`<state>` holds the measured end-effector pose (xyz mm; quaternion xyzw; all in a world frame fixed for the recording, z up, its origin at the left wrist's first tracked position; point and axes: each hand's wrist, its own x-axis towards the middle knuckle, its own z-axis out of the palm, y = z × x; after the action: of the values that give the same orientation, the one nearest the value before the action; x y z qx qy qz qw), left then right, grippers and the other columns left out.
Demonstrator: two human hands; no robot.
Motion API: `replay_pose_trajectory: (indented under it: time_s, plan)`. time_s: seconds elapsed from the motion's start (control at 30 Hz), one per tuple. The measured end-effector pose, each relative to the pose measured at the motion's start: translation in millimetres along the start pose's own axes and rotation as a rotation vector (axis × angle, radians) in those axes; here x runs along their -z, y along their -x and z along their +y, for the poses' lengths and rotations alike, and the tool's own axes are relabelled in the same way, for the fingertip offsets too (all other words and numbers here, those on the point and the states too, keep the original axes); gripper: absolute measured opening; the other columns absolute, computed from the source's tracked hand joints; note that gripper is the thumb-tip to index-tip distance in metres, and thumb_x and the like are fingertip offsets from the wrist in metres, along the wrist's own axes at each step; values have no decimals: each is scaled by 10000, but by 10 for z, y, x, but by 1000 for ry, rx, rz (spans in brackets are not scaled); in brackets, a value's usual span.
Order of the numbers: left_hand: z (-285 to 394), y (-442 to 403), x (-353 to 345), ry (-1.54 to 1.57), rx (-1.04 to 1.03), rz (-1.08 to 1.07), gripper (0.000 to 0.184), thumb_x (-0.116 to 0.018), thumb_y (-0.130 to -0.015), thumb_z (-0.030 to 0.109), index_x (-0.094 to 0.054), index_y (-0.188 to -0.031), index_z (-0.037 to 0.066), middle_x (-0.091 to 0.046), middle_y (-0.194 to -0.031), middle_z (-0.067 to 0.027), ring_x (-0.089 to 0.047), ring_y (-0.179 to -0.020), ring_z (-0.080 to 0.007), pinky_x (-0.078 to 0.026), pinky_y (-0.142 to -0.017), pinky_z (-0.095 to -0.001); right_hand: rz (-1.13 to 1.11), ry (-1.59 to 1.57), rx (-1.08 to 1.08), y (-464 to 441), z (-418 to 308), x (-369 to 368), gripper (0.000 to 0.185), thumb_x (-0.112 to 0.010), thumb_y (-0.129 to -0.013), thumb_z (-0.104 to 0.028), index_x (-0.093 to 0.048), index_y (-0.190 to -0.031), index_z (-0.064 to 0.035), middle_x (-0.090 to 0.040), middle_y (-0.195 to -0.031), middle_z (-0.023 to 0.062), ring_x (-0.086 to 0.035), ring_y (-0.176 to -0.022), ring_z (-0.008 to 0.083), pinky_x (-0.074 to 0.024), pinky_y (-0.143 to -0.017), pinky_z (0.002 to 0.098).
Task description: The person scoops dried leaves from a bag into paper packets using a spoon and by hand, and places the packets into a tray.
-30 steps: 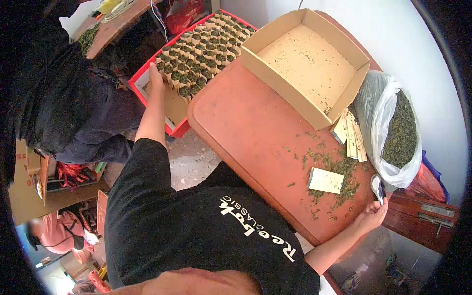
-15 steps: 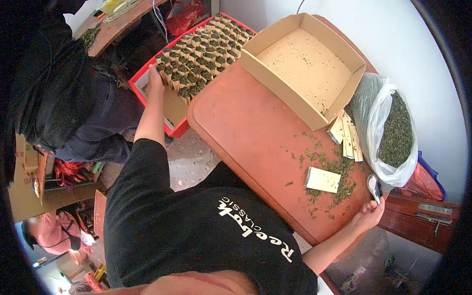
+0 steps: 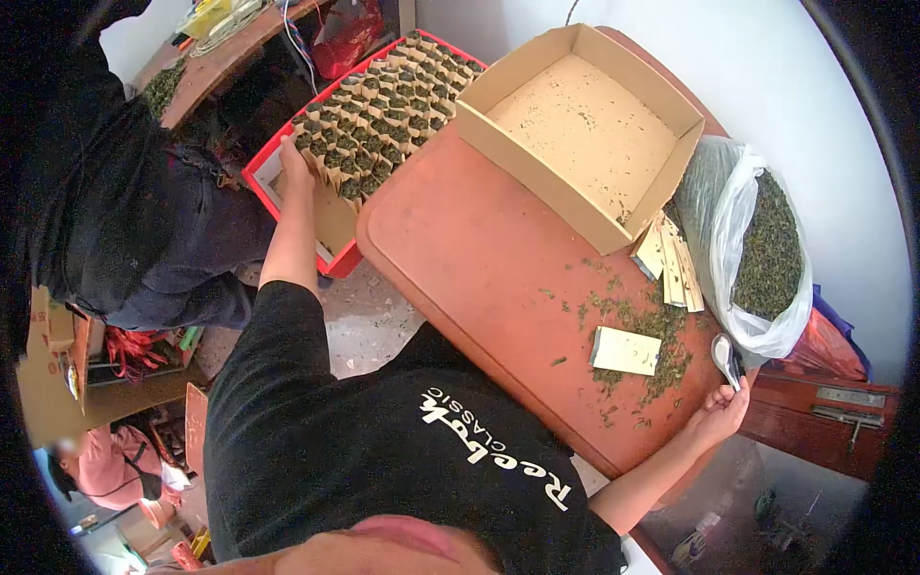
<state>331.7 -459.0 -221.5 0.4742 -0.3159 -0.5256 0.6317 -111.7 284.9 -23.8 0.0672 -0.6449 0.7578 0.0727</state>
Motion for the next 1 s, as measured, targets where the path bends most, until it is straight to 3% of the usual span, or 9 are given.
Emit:
replay_pose_trajectory:
  time_s: [0.2, 0.33, 0.47, 0.63, 0.67, 0.73, 0.8, 0.87, 1.0]
  plan:
    - [146, 225, -114, -50, -90, -33, 550, -361, -1031, 396, -605, -1269, -36, -649, -1209, -156, -640, -1047, -260, -488, -910, -376, 32, 41, 10, 6, -23, -18, 337, -542, -1004, -256, -596, -1197, 15, -607, -707, 11, -491, -556, 62, -337, -468, 196]
    - [110, 206, -72, 95, 54, -100, 521, -324, -1042, 356, -589, -1285, -22, -645, -1205, -160, -666, -1012, -281, -541, -881, -397, 67, 143, 22, 87, -85, -133, 318, -527, -1012, -250, -600, -1195, 1, -608, -695, 1, -493, -556, 54, -339, -466, 191]
    - [255, 366, -81, 111, 145, -51, 502, -359, -1025, 352, -597, -1247, -29, -653, -1142, -156, -685, -934, -270, -579, -799, -407, 66, 289, 52, 159, -143, -239, 292, -500, -1027, -242, -621, -1181, -24, -617, -715, -9, -491, -589, 41, -346, -495, 193]
    - [295, 415, -72, 147, 75, -13, 426, -456, -992, 316, -597, -1194, -30, -663, -1052, -135, -681, -854, -265, -563, -732, -390, 8, 563, 156, 272, -225, -340, 311, -478, -1036, -238, -635, -1203, -28, -646, -774, 6, -535, -681, 63, -415, -581, 220]
    - [269, 410, -67, 133, 66, -14, 394, -471, -985, 290, -599, -1173, -31, -661, -1046, -141, -669, -864, -263, -548, -752, -388, -13, 649, 196, 274, -222, -343, 308, -479, -1033, -236, -640, -1196, -31, -660, -793, 24, -566, -703, 97, -442, -611, 246]
    - [302, 492, 108, -361, -96, -159, 330, -502, -972, 237, -602, -1132, -34, -656, -1034, -154, -645, -885, -259, -518, -793, -382, -27, 841, 265, 313, -296, -475, 302, -482, -1026, -232, -652, -1183, -39, -688, -831, 61, -628, -747, 167, -496, -671, 298]
    - [505, 716, 197, -741, -322, -157, 267, -533, -958, 184, -605, -1091, -36, -652, -1022, -167, -621, -905, -255, -487, -834, -377, -154, 1078, 733, 283, -322, -527, 284, -485, -1008, -221, -663, -1153, -55, -709, -902, 118, -670, -836, 270, -517, -773, 369]
    - [748, 1232, -12, -433, -466, 63, 262, -597, -911, 90, -583, -1136, -43, -637, -1099, -128, -601, -1012, -215, -467, -909, -361, -194, 1067, 548, 284, -453, -647, 277, -479, -997, -216, -656, -1148, -65, -696, -965, 183, -662, -897, 358, -510, -802, 413]
    - [1223, 2280, -374, -123, -426, -249, 279, -587, -909, -5, -508, -1177, 3, -589, -1071, -79, -580, -961, -143, -501, -818, -285, -277, 1145, 580, 80, -528, -769, 249, -502, -990, -257, -658, -1053, -73, -672, -928, 235, -644, -873, 430, -501, -748, 486]
